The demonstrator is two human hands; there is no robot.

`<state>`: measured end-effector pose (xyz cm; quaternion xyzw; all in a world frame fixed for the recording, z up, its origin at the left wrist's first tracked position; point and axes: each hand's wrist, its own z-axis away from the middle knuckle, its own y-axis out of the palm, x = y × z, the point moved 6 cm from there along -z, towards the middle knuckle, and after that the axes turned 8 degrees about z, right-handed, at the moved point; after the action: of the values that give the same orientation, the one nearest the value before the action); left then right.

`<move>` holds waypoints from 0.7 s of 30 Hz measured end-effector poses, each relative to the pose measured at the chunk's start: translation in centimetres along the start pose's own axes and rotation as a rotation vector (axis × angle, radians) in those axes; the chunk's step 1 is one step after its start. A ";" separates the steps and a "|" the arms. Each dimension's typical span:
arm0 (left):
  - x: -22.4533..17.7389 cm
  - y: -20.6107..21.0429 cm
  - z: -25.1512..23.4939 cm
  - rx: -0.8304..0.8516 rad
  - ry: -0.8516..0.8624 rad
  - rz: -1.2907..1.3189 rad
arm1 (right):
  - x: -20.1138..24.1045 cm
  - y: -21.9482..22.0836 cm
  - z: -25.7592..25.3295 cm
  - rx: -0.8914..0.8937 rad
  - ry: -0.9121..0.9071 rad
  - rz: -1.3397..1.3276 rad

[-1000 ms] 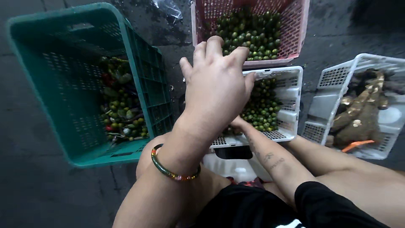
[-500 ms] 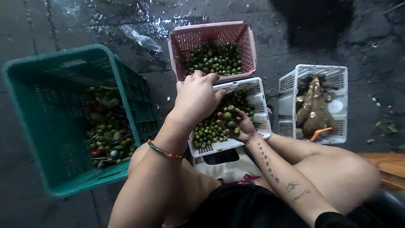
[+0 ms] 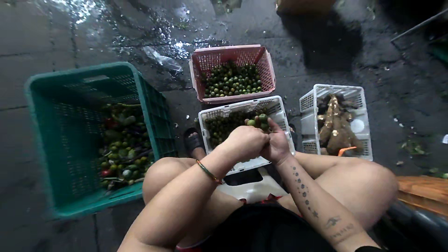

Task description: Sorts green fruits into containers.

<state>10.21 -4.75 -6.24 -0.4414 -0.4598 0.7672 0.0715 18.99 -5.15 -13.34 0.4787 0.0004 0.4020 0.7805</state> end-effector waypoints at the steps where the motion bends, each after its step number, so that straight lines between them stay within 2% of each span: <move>1: 0.1 0.1 0.2 -0.019 -0.007 -0.014 | -0.3 0.1 -0.1 -0.004 0.002 0.000; 3: 0.6 -0.4 0.7 -0.038 -0.022 0.012 | -1.0 0.4 -0.7 0.000 0.026 -0.011; 5: 1.3 -1.8 1.5 -0.054 -0.059 0.094 | -1.4 1.1 -1.4 -0.097 0.097 -0.031; 8: 2.7 -4.3 3.0 -0.162 -0.101 0.173 | -0.9 2.4 -3.1 -0.214 0.171 0.074; 10: 3.7 -5.4 3.7 -0.231 -0.131 0.164 | 0.6 3.9 -5.1 -0.267 0.148 0.154; 15: 6.0 -6.5 5.4 -0.307 -0.338 0.121 | 6.5 6.7 -12.0 -0.309 -0.046 0.088; 18: 7.7 -8.2 6.0 -0.323 -0.481 0.127 | 6.7 4.7 -12.9 -0.392 -0.063 0.340; 21: 9.2 -9.5 6.5 -0.285 -0.601 0.117 | 2.5 -0.7 -11.2 -0.362 0.041 0.522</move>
<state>-2.97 1.15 -3.34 -0.2266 -0.5368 0.7939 -0.1738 16.77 4.64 -19.01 0.3078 -0.1785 0.5919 0.7232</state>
